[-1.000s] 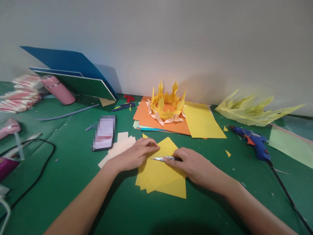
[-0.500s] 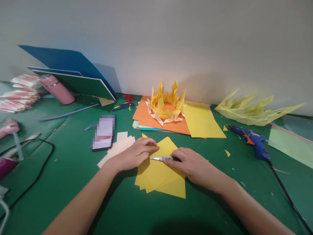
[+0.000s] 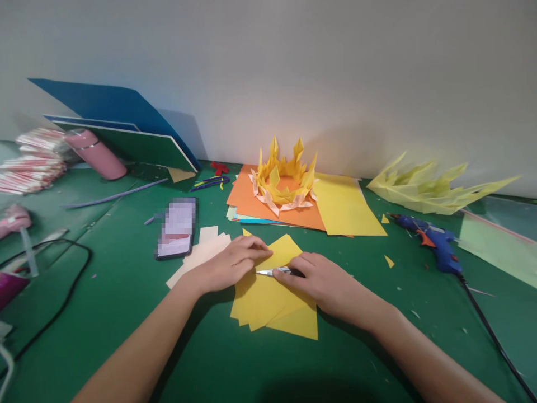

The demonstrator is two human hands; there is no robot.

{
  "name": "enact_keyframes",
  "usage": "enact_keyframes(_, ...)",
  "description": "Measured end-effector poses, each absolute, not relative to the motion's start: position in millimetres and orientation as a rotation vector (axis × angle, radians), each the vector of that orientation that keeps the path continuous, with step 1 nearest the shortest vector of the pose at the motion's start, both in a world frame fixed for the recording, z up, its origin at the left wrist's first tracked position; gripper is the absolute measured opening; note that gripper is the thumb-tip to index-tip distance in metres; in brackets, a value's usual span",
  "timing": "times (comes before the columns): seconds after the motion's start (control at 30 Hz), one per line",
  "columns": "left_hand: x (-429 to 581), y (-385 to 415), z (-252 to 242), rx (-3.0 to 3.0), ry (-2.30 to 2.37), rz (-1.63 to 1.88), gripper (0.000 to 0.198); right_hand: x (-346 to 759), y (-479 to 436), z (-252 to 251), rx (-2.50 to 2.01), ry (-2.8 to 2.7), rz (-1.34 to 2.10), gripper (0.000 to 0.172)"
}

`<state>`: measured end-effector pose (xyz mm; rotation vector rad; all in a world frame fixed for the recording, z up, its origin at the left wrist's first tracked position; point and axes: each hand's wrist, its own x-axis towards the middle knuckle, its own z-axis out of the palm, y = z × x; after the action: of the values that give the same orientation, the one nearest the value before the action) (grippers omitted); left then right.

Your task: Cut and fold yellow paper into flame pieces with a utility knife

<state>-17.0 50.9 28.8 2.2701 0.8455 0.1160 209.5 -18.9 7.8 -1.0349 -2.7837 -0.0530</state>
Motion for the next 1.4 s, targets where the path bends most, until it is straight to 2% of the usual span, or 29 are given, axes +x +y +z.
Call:
enact_keyframes(0.27,-16.9,51.4,27.4,2.259,0.849,0.132,0.048,206.7,-21.0,11.2,-1.072,-2.772,-0.044,0.039)
enact_keyframes(0.43,-17.0,50.7,26.9,2.258,0.851,0.137,0.046,211.8,-25.4,10.5,-1.062,-2.754,0.034,0.045)
enact_keyframes(0.63,-18.2,50.5,21.6,2.3,0.867,0.161,0.041,238.7,-25.7,11.5,-1.063,-2.693,0.334,0.05)
enact_keyframes(0.7,-18.4,50.4,19.1,2.33,0.886,0.169,0.035,254.3,-21.2,10.5,-1.058,-2.602,0.396,0.047)
enact_keyframes(0.77,-18.5,50.1,16.7,2.365,0.888,0.185,0.031,269.2,-15.8,6.8,-1.147,-2.474,0.315,0.046)
enact_keyframes(0.97,-19.4,48.6,9.7,2.41,0.917,0.206,0.045,288.5,-3.2,-14.4,-1.505,-2.191,-0.067,0.038)
enact_keyframes(1.2,-20.1,45.7,8.0,2.376,0.934,0.195,0.049,271.4,-3.4,-17.3,-1.616,-2.1,-0.292,0.026)
enact_keyframes(1.33,-18.2,44.2,6.9,2.381,0.902,0.319,0.045,244.9,-9.5,-11.2,-1.427,-2.172,-0.003,0.025)
enact_keyframes(1.4,-16.6,43.3,5.4,2.426,0.877,0.397,0.034,231.3,-13.2,-8.9,-1.357,-2.201,0.146,0.028)
